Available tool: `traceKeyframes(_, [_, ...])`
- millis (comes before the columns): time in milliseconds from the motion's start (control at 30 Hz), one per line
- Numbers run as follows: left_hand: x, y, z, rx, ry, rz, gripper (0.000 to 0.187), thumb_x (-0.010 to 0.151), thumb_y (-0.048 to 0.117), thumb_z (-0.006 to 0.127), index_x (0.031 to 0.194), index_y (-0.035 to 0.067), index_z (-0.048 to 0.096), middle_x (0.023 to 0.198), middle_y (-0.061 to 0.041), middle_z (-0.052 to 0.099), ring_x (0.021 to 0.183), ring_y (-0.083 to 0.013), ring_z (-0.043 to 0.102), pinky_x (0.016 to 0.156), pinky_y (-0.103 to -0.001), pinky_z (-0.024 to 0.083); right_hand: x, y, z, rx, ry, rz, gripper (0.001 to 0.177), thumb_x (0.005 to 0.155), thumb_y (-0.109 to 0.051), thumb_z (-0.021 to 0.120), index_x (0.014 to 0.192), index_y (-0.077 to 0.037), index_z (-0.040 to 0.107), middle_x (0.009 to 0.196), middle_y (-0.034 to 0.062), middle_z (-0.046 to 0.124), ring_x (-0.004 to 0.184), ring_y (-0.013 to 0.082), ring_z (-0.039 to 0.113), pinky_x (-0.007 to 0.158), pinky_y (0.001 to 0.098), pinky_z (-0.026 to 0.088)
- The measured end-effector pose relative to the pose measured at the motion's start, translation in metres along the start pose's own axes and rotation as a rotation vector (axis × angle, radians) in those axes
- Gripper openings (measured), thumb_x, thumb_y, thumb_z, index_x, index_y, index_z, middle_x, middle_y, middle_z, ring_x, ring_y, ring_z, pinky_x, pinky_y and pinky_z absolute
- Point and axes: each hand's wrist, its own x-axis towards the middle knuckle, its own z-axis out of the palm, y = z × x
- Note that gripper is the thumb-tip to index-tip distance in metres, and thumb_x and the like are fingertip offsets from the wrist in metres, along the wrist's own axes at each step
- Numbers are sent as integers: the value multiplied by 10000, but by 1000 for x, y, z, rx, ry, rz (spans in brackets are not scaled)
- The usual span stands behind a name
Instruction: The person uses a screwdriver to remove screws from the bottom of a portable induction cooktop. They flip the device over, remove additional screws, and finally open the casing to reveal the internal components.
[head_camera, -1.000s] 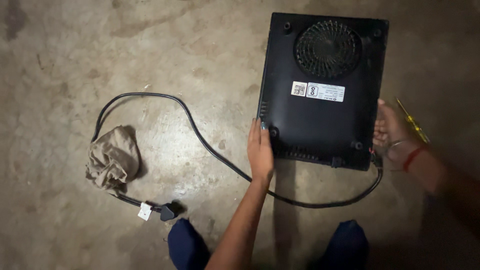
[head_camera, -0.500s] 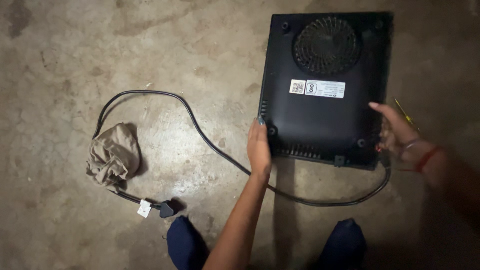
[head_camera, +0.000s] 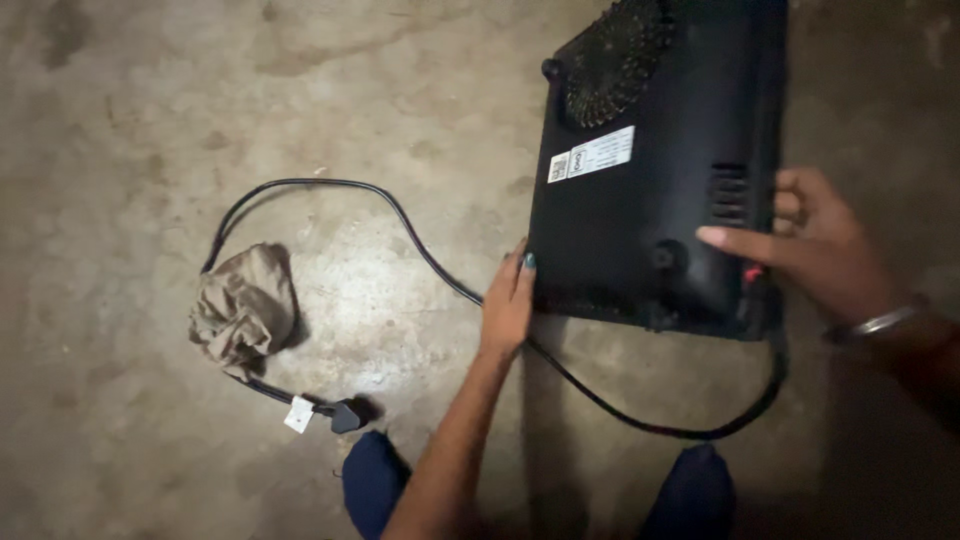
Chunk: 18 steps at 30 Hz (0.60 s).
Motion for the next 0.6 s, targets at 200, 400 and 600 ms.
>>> traceKeyframes(200, [2,-44,-96,940,-218,350,381,918,284,610,1210,43,653,1191,-159,686,1164,-336,638,973,-479,497,-13,-50,46,194,-180,-332,622,879,-94,731,1370,38,371,1251,168,653,1150,198,668,800,331,620])
traceKeyframes(400, [38,-44,-150,1325,-981,-13,423,891,412,662,1245,182,663,1182,-118,697,1133,-320,664,884,-482,559,-3,-103,95,-219,-68,-519,918,880,-212,792,1576,70,265,1174,186,704,898,257,708,762,366,593])
traceKeyframes(600, [110,38,-200,779,-758,-259,545,935,548,517,1347,194,565,1263,-94,663,1173,-309,645,953,-441,522,26,-135,186,-280,163,-584,1110,738,-305,858,1535,140,227,1059,276,717,929,392,734,835,417,584])
